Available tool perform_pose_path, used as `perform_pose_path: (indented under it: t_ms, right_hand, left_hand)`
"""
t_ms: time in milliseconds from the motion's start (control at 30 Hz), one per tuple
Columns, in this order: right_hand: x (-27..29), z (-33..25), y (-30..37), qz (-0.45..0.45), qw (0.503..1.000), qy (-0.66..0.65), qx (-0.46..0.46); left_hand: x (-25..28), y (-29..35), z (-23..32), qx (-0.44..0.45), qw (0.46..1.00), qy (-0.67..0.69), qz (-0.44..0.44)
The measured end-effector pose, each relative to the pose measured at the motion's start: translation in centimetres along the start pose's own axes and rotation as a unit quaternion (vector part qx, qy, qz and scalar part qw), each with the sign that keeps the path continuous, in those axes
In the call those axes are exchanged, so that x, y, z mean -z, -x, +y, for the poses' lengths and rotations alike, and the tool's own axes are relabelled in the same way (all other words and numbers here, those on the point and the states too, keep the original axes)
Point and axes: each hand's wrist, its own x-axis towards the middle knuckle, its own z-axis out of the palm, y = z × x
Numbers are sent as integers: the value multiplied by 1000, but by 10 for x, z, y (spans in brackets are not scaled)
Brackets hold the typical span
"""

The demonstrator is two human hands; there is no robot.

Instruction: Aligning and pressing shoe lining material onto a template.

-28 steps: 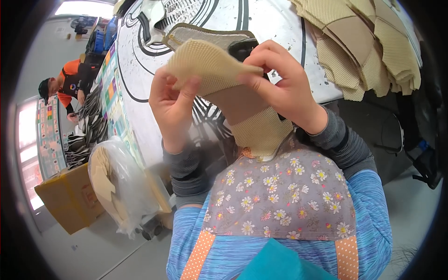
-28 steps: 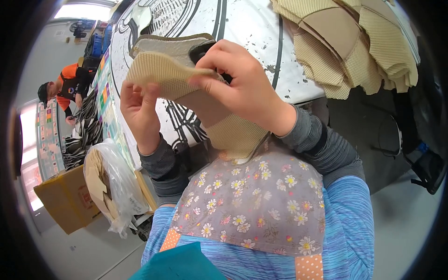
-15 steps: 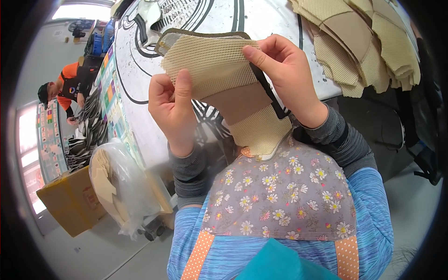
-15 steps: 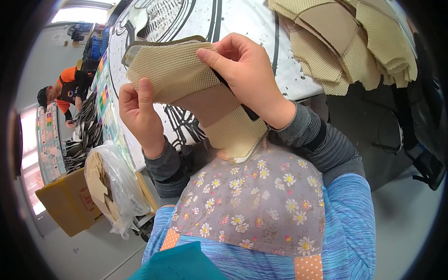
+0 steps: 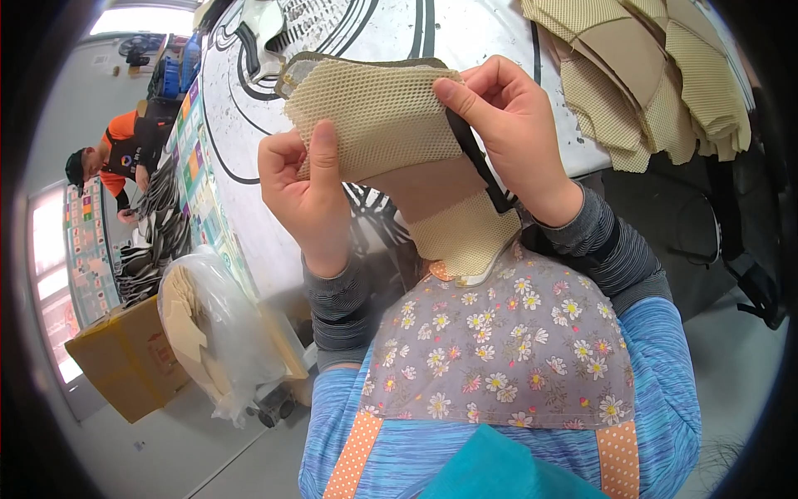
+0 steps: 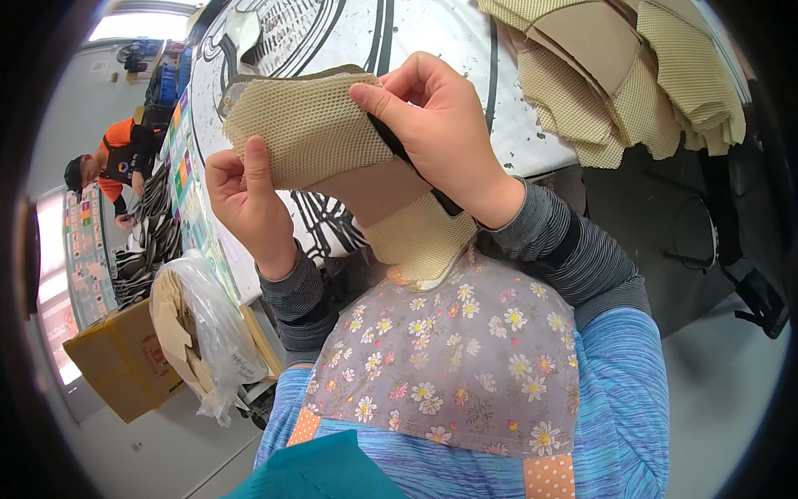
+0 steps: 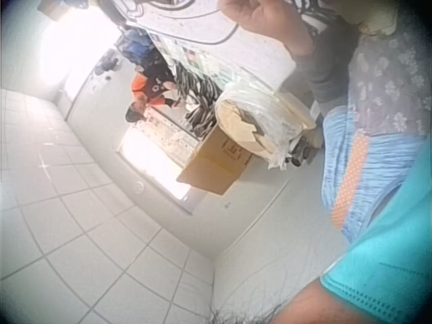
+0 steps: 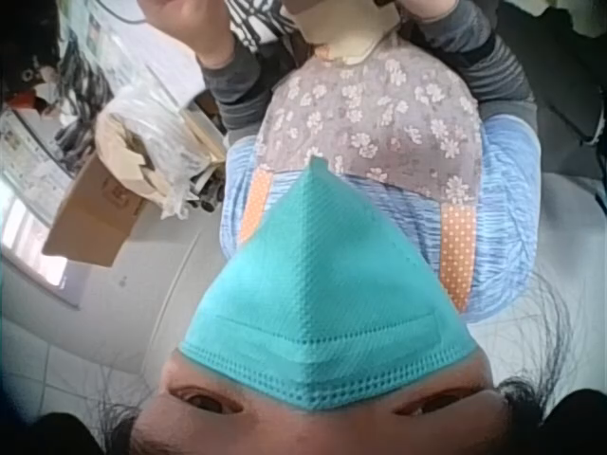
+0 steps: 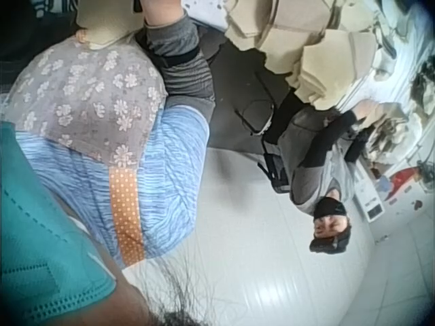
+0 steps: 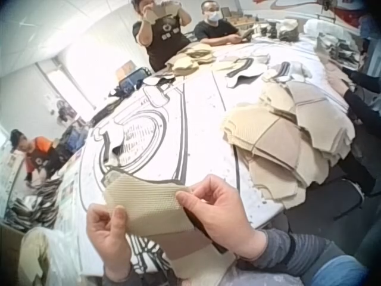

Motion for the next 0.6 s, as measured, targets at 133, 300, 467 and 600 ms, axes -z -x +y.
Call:
perform_pose_path:
  t_ms: [133, 300, 467, 600]
  right_hand:
    - [1, 0, 0, -11, 1000, -15, 2]
    - [3, 1, -2, -39, 997, -64, -9]
    - [0, -4, 1, -33, 997, -63, -18]
    - [2, -4, 0, -51, 997, -50, -20]
  left_hand:
    - [-1, 0, -1, -4, 1000, 0, 6]
    - [2, 1, -6, -16, 1000, 10, 5]
    - [1, 3, -6, -18, 1000, 6, 13]
    - [-3, 3, -3, -23, 1000, 15, 15]
